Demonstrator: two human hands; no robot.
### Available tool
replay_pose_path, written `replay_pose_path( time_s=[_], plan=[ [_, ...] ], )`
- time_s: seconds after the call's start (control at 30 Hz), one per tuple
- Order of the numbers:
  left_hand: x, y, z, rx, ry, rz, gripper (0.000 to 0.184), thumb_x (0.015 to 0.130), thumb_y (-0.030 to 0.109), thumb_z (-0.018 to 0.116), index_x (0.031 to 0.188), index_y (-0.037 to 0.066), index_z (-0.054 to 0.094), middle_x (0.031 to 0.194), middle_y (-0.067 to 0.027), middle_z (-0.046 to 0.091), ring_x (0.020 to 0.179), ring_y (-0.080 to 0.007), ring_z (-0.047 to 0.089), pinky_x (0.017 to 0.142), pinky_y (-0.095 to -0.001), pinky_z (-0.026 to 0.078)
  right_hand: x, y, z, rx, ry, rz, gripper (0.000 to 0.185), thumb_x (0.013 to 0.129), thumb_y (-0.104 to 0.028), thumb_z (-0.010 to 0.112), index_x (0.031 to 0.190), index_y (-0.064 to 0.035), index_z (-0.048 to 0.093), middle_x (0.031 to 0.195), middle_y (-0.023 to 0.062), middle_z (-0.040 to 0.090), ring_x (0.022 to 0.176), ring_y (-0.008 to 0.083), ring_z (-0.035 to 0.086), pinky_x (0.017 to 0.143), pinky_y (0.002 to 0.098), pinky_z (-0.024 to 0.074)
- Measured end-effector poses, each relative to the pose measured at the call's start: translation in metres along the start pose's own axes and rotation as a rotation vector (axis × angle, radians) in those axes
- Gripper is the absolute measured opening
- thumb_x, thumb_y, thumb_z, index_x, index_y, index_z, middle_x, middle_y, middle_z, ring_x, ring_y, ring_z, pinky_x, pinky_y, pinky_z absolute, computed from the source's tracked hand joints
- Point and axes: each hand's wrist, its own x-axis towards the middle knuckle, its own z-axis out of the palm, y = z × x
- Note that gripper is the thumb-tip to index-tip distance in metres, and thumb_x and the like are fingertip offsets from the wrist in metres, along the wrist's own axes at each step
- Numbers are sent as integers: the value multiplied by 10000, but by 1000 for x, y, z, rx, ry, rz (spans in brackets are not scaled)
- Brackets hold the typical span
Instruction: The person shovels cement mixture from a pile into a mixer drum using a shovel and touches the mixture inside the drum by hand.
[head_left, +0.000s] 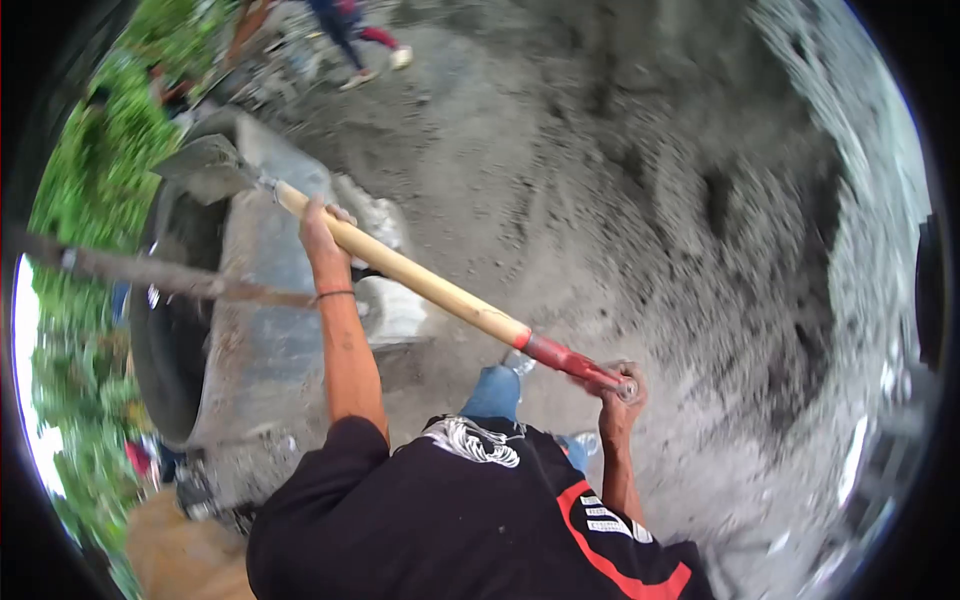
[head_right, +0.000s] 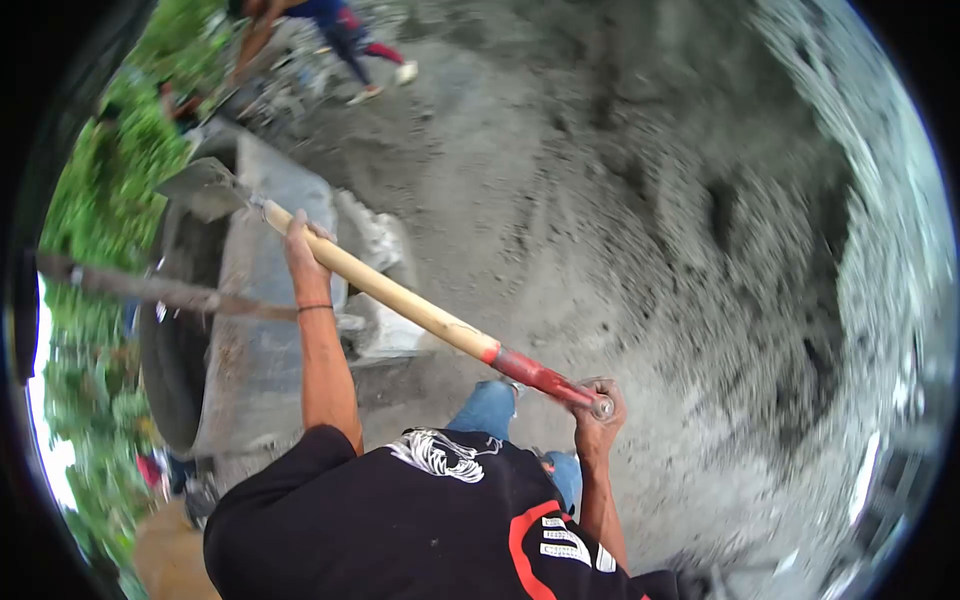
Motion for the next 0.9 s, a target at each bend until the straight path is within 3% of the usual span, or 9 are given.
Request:
replay_pose_path(
  time_s=[0.07, 0.17, 0.3, 0.43, 0.53, 0.6, 0.67, 0.77, 0.9],
  plan=[
    [-37, -82, 21, 26, -119, -183, 293, 857, 278, 646, 695, 135, 448, 574, -9, 471, 484, -156, 471, 496, -332, 440, -56, 19, -62, 246, 199, 472, 115, 750, -86, 616, 817, -22, 548, 653, 80, 594, 535, 161, 570, 522, 282, 472],
    [-137, -236, 54, 56, -303, -702, 288, 863, 282, 641, 695, 167, 438, 552, -6, 452, 463, -160, 471, 478, -338, 443, -171, 21, -160, 281, 513, 698, 135, 742, -77, 576, 856, -12, 544, 617, 69, 556, 495, 158, 557, 414, 274, 452],
    [-368, -415, 66, 232, -409, -1178, 180, 844, 194, 624, 781, 116, 474, 627, -38, 506, 501, -183, 523, 491, -374, 479, -313, -46, -241, 324, 1034, 744, 138, 763, -101, 577, 865, -23, 525, 604, 67, 504, 455, 141, 497, 378, 282, 447],
    [-562, -496, 70, 444, -627, -1368, 182, 783, 114, 636, 823, 52, 469, 629, -85, 524, 499, -225, 554, 442, -413, 490, -383, -100, -276, 407, 1213, 659, 139, 786, -120, 586, 882, -39, 527, 573, 46, 468, 439, 134, 467, 365, 279, 439],
    [-634, -529, 90, 624, -805, -1277, 194, 799, 142, 636, 849, 32, 484, 633, -96, 540, 498, -222, 566, 443, -395, 500, -372, -88, -291, 536, 1376, 628, 140, 815, -146, 588, 875, -33, 532, 548, 34, 440, 422, 129, 441, 367, 265, 434],
    [-650, -546, 116, 615, -802, -1304, 187, 808, 142, 644, 862, 47, 492, 633, -83, 541, 501, -206, 565, 449, -383, 501, -364, -35, -308, 1003, 1270, 496, 161, 781, -122, 608, 908, -42, 551, 659, 43, 537, 517, 123, 517, 431, 275, 460],
    [-655, -556, 144, 608, -796, -1322, 180, 818, 142, 652, 875, 62, 501, 633, -69, 543, 504, -190, 563, 455, -372, 502, -233, -10, -320, 915, 1458, 650, 99, 860, -166, 575, 851, -69, 558, 658, -19, 505, 522, 112, 471, 458, 250, 418],
    [-648, -555, 197, 450, -797, -1370, 160, 832, 128, 635, 886, 67, 498, 619, -54, 527, 495, -179, 544, 429, -357, 480, -124, 65, -346, 1040, 1261, 415, 116, 855, -147, 607, 790, -90, 529, 613, 21, 501, 491, 158, 466, 497, 320, 415],
    [-643, -529, 261, 478, -807, -1450, 135, 841, 125, 596, 864, 27, 507, 635, -78, 539, 485, -203, 547, 413, -373, 486, -61, -8, -369, 987, 1179, 399, 205, 858, -189, 591, 702, -106, 487, 586, 38, 479, 476, 182, 475, 499, 353, 425]
  ],
)
